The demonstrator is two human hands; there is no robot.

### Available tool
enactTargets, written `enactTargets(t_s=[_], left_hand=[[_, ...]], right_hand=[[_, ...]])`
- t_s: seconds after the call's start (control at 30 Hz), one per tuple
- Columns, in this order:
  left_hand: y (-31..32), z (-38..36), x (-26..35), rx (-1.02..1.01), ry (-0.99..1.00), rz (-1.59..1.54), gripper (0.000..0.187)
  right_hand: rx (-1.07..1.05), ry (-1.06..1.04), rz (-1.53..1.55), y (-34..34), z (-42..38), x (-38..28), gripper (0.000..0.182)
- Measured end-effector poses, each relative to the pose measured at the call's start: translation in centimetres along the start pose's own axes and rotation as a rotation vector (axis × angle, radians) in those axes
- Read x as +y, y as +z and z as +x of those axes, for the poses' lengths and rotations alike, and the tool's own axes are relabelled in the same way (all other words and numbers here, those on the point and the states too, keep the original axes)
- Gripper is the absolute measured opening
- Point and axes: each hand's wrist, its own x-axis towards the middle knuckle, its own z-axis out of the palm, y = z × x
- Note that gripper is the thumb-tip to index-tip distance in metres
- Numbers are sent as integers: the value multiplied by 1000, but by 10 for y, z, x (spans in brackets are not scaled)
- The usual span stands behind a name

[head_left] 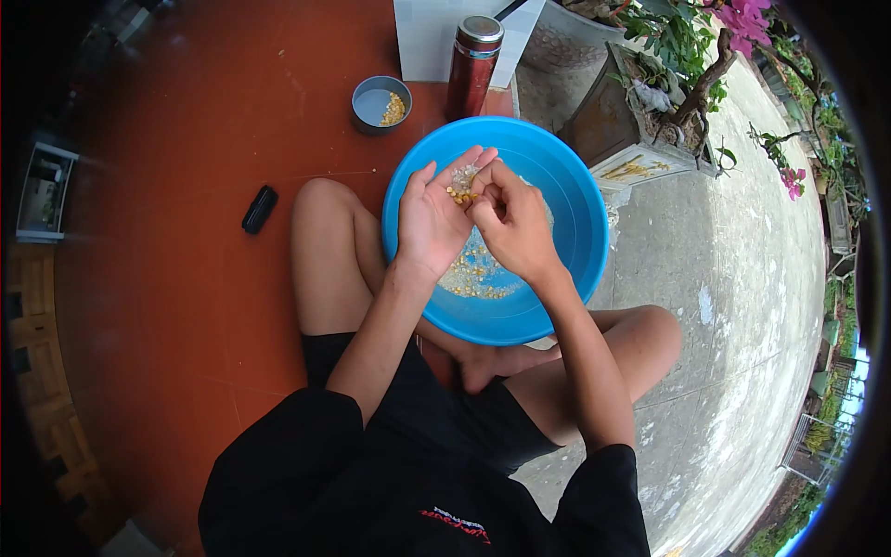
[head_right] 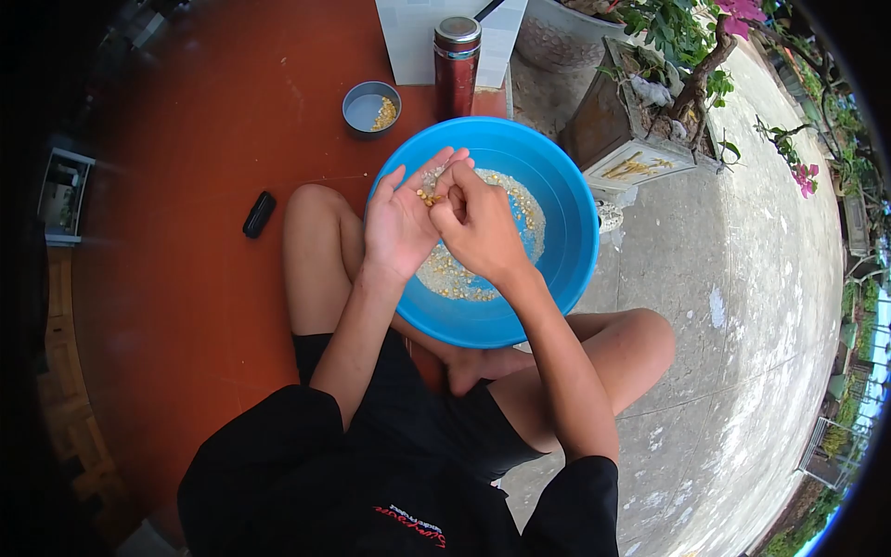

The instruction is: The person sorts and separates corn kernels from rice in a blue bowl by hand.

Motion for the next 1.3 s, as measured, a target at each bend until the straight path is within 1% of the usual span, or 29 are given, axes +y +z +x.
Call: enactTargets(t_s=[0.07,0.1,0.23,0.27,0.33,0.37,0.47,0.57,0.67,0.73,0.87,0.97,1.07,1.17,1.23,1.3], left_hand=[[0,1,2,1,26,-57,69],[0,2,2,-8,44,-98,70],[0,0,1,-51,122,-193,71],[1,0,0,-75,150,-212,71],[1,-1,-2,-120,207,-247,71],[2,-2,-2,-138,226,-248,71],[7,-3,-4,-171,270,-219,70],[11,-2,-7,-143,311,-105,67],[14,-2,-8,-101,345,46,64],[15,-4,-9,-98,339,126,63],[16,-5,-13,-97,320,155,66],[17,-4,-14,-102,334,213,68],[18,-4,-13,-101,360,279,70],[19,-6,-11,-101,370,300,70],[19,-7,-9,-99,352,295,70],[17,-6,-8,-117,323,203,69]], right_hand=[[46,124,451,-6,6,12,6],[34,199,590,-12,4,12,10],[-19,362,706,-17,3,20,11],[9,428,711,-17,3,17,12],[64,561,724,-12,3,10,17],[114,635,750,-9,2,12,28],[116,685,825,0,-1,29,34],[101,604,718,6,-2,25,35],[112,558,718,9,-2,12,35],[117,572,661,10,-2,10,36],[106,558,591,7,0,19,34],[106,522,581,7,-1,23,27],[171,494,750,10,-3,18,22],[152,489,797,9,-3,14,21],[119,492,691,10,-2,14,21],[94,487,622,10,-1,16,22]])
